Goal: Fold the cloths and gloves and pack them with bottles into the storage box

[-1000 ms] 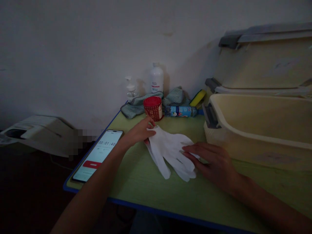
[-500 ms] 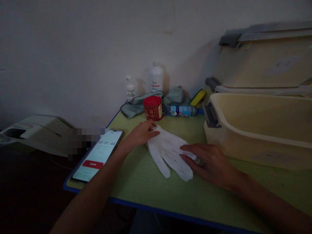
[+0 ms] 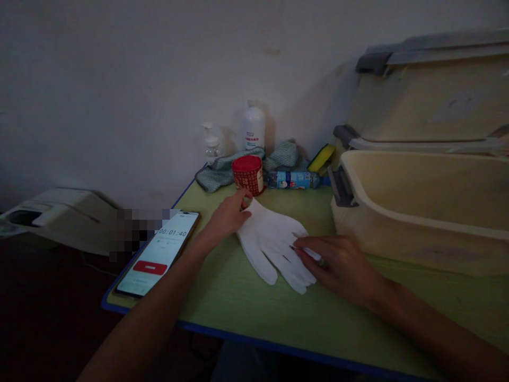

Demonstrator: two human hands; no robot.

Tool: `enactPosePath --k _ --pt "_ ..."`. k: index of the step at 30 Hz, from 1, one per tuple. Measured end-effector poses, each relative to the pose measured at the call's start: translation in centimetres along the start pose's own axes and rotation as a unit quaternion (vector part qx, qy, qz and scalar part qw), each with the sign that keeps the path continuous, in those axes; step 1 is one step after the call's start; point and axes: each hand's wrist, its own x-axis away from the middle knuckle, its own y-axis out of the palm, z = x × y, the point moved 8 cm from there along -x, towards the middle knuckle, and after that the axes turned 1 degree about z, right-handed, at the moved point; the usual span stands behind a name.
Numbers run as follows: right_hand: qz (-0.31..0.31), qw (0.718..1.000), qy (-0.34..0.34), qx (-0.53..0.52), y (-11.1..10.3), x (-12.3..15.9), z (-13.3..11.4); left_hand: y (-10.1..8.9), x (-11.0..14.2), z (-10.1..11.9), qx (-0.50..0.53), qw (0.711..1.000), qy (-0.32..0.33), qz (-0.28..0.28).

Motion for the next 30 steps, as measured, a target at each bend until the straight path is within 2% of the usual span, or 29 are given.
enactPosePath --k 3,6,10,15,22,24,27,30 --pt "-0.04 0.999 0.027 -0.009 0.7 0.0 0.4 0.2 0.2 0.0 -0.039 0.999 0.002 -0.004" --pt "-0.054 0.996 0.054 -0.036 0.7 0.0 0.6 0.3 0.2 -0.1 -0.067 0.998 0.0 -0.014" --pt "-0.103 0.986 0.101 -0.081 1.2 0.0 0.9 0.5 0.1 -0.4 -0.076 0.997 -0.007 -0.025" --pt "-0.188 0.947 0.187 -0.179 2.7 0.7 1.4 0.6 0.0 -0.5 -0.073 0.997 -0.006 -0.025" --pt "-0.172 0.889 0.253 -0.34 3.1 0.5 1.4 0.5 0.0 -0.3 -0.069 0.997 0.016 -0.021" --pt "-0.17 0.895 0.245 -0.332 3.1 0.5 1.4 0.4 0.0 -0.2 -0.073 0.997 0.018 -0.021" --pt "-0.177 0.921 0.226 -0.263 2.9 0.7 1.5 0.5 0.1 -0.3 -0.084 0.996 0.013 -0.027" --pt "-0.196 0.933 0.21 -0.217 2.9 0.9 1.5 0.5 0.2 -0.5 -0.094 0.995 0.002 -0.032"
